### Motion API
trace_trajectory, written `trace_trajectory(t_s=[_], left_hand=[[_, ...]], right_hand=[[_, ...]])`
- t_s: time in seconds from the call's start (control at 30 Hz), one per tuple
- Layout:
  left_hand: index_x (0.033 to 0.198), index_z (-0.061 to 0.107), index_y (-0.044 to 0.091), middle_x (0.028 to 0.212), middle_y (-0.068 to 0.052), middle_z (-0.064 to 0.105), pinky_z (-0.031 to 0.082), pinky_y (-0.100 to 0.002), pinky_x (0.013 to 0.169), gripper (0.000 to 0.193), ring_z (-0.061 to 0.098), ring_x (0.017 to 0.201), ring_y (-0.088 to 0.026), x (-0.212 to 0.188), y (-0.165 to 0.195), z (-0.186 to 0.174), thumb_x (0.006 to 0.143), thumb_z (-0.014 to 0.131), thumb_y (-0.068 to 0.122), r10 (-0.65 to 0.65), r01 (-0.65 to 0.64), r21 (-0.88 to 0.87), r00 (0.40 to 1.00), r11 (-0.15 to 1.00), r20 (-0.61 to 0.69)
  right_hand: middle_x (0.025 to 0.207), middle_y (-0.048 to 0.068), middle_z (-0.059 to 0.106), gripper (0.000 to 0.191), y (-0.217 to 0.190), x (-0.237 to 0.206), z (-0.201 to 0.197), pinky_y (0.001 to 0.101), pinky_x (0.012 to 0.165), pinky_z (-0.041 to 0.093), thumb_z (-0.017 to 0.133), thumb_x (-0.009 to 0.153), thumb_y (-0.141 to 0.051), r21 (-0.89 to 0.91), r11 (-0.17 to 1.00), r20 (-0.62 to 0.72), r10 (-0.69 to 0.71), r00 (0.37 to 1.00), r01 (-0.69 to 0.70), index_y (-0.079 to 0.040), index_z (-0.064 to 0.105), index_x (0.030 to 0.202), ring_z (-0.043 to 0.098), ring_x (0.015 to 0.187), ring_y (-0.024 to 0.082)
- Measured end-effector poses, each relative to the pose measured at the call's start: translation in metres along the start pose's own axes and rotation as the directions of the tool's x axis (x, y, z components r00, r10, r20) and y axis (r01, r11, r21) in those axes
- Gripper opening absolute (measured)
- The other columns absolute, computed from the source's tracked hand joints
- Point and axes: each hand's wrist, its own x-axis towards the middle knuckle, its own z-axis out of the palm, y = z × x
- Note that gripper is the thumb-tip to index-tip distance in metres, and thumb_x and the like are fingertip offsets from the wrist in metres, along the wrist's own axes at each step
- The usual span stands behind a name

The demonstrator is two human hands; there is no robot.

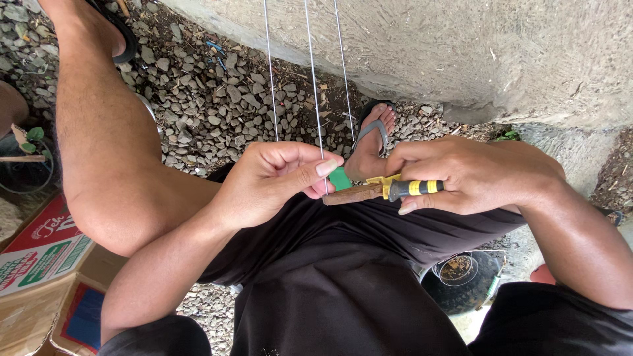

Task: The person sits on the ground and assembles a wire hanger by bending and twisting metal wires together. They use pliers to secure the wires and then insert the assembled hanger into a white plastic pot with drainage holes.

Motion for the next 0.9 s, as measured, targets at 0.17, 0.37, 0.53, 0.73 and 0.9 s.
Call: trace_trajectory(t_s=[0.17,0.37,0.53,0.73,0.9], left_hand=[[0.121,0.073,-0.002,0.092,-0.008,0.077,0.060,-0.024,0.075,0.032,0.070,0.080,-0.008,-0.001,-0.004,-0.002,0.102,0.066,0.022,0.017,-0.017,-0.012,1.000,1.000,-0.004],[0.114,0.076,-0.002,0.087,-0.005,0.075,0.058,-0.023,0.073,0.027,0.067,0.078,-0.006,-0.001,-0.011,-0.002,0.104,0.065,0.020,0.041,-0.039,0.032,0.997,0.999,-0.069],[0.108,0.075,-0.001,0.084,-0.003,0.074,0.057,-0.022,0.072,0.024,0.067,0.076,-0.005,-0.003,-0.010,0.000,0.104,0.064,0.020,0.054,-0.038,0.118,0.990,0.992,-0.129],[0.103,0.073,-0.001,0.083,-0.003,0.072,0.054,-0.022,0.072,0.023,0.064,0.077,-0.005,-0.003,-0.005,0.005,0.107,0.062,0.019,0.143,-0.127,0.166,0.986,0.978,-0.089],[0.103,0.074,0.001,0.087,-0.003,0.068,0.055,-0.021,0.071,0.020,0.067,0.077,-0.005,-0.006,-0.001,0.008,0.105,0.063,0.018,0.220,-0.195,0.279,0.974,0.940,-0.061]], right_hand=[[0.095,0.001,0.068,0.039,0.006,0.003,0.008,0.0340,0.057,0.053,0.078,0.084,-0.040,-0.133,0.959,0.061,0.258,0.964,-0.249,-0.010,0.067,0.106,0.068,0.065,0.013],[0.100,0.008,0.069,0.045,0.009,0.011,0.016,0.0392,0.069,0.057,0.075,0.087,-0.034,-0.064,0.995,-0.103,-0.081,0.991,0.075,-0.003,0.064,0.117,0.071,0.086,0.024],[0.096,0.007,0.069,0.040,0.008,0.014,0.023,0.0415,0.069,0.057,0.077,0.083,-0.025,-0.098,0.992,-0.103,0.071,0.992,-0.082,-0.007,0.067,0.117,0.072,0.083,0.025],[0.100,0.012,0.065,0.049,0.008,0.012,0.033,0.0421,0.073,0.057,0.078,0.068,-0.007,-0.368,0.924,-0.323,-0.233,0.917,0.106,0.001,0.064,0.114,0.068,0.087,0.030],[0.096,0.010,0.064,0.037,0.008,0.006,0.046,0.0393,0.069,0.053,0.083,0.078,-0.009,-0.605,0.795,-0.451,-0.374,0.810,0.030,0.001,0.064,0.110,0.064,0.081,0.025]])
